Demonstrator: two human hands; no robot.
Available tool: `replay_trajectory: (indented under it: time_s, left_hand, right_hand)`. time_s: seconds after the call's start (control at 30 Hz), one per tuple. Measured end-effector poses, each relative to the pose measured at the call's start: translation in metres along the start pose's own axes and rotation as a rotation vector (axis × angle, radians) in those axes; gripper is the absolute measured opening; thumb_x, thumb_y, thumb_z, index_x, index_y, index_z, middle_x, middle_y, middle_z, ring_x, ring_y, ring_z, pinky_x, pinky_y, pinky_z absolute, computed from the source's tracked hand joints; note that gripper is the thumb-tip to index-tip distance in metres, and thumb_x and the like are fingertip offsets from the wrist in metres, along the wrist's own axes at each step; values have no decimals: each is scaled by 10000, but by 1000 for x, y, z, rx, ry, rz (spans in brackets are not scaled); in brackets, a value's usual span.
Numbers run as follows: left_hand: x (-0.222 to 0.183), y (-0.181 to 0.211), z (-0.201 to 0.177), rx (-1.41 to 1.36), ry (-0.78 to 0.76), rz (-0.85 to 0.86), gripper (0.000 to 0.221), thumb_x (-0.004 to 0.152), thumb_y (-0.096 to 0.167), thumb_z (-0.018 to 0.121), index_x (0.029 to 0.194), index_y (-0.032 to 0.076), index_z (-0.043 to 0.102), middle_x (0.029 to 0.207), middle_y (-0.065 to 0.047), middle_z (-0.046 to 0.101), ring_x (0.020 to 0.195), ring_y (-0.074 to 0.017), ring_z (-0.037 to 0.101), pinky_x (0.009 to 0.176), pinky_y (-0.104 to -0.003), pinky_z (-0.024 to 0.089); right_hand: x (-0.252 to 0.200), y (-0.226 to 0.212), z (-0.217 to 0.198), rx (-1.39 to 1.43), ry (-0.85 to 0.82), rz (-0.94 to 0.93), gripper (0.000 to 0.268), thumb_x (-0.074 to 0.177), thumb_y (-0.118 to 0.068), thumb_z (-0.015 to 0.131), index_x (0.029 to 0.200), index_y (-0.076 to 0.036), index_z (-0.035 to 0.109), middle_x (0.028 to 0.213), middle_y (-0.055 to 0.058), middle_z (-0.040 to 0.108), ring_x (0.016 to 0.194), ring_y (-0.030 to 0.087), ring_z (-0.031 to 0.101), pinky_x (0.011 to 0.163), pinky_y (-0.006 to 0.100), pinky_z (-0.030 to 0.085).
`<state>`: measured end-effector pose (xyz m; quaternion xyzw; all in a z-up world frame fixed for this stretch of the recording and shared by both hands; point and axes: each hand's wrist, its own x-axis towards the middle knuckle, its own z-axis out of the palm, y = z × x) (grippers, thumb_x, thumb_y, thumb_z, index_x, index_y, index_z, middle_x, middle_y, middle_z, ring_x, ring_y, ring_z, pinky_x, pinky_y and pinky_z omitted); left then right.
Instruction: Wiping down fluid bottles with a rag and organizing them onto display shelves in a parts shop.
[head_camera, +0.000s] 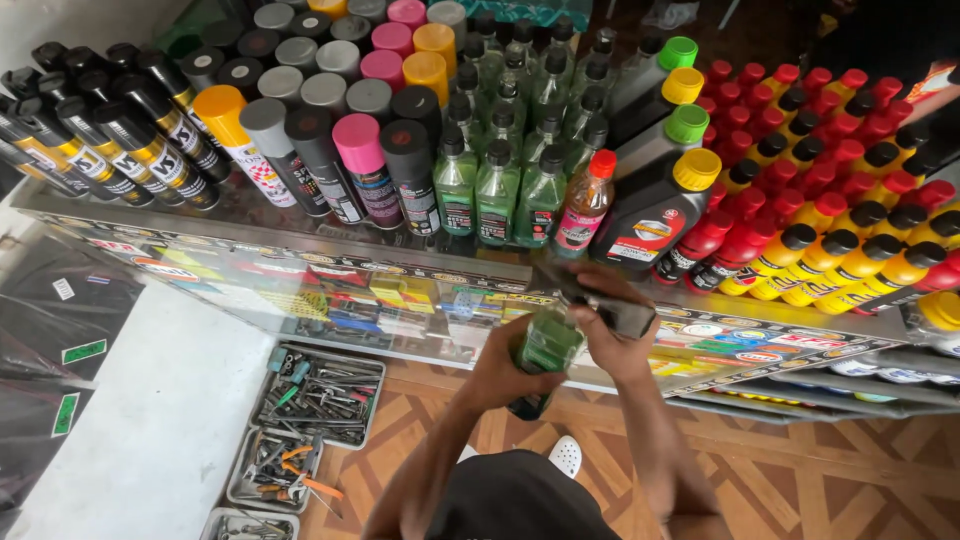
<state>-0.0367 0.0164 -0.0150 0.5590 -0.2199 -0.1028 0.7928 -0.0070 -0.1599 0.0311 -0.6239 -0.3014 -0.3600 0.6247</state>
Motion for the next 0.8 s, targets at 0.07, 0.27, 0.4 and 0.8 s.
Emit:
replay_trajectory:
  time_s: [0.07,0.27,0.4,0.8]
  left_hand:
    - [7,-6,-9,15,52,-2,604,636,97,962,1173,47,689,1013,-106,766,962,-182,711,897,-396,564]
    - [38,13,-13,-95,221,79,401,812,180,860,1137,82,646,959,-18,696,898,-119,635,800,-325,534]
    - [60,29,-8,-122,206,208,324,916,222,798,1160,99,625,919,24,606,870,-87,591,757,-263,510]
    - [98,1,-27,-244,-247,262,798,909,56,747,1598,74,345,1518,-231,490,1385,-342,483,1114,-526,450]
  right_hand:
    - [-21,14,-11,-69,63,78,205,935,-84,725,1053,84,721,1062,257,736,1020,323,727,894,446,586]
    - [-60,11,-8,-182,22,726,249,1039,-266,610,1018,-23,662,807,170,671,697,251,636,631,407,503]
    - [-105,31,1,435,-202,697,975,794,-65,865,1578,-47,285,1420,112,545,1291,182,504,1160,453,376]
    - [-81,55,-15,728,-148,611,634,793,-67,839,1349,10,545,1125,151,724,987,186,699,862,400,605]
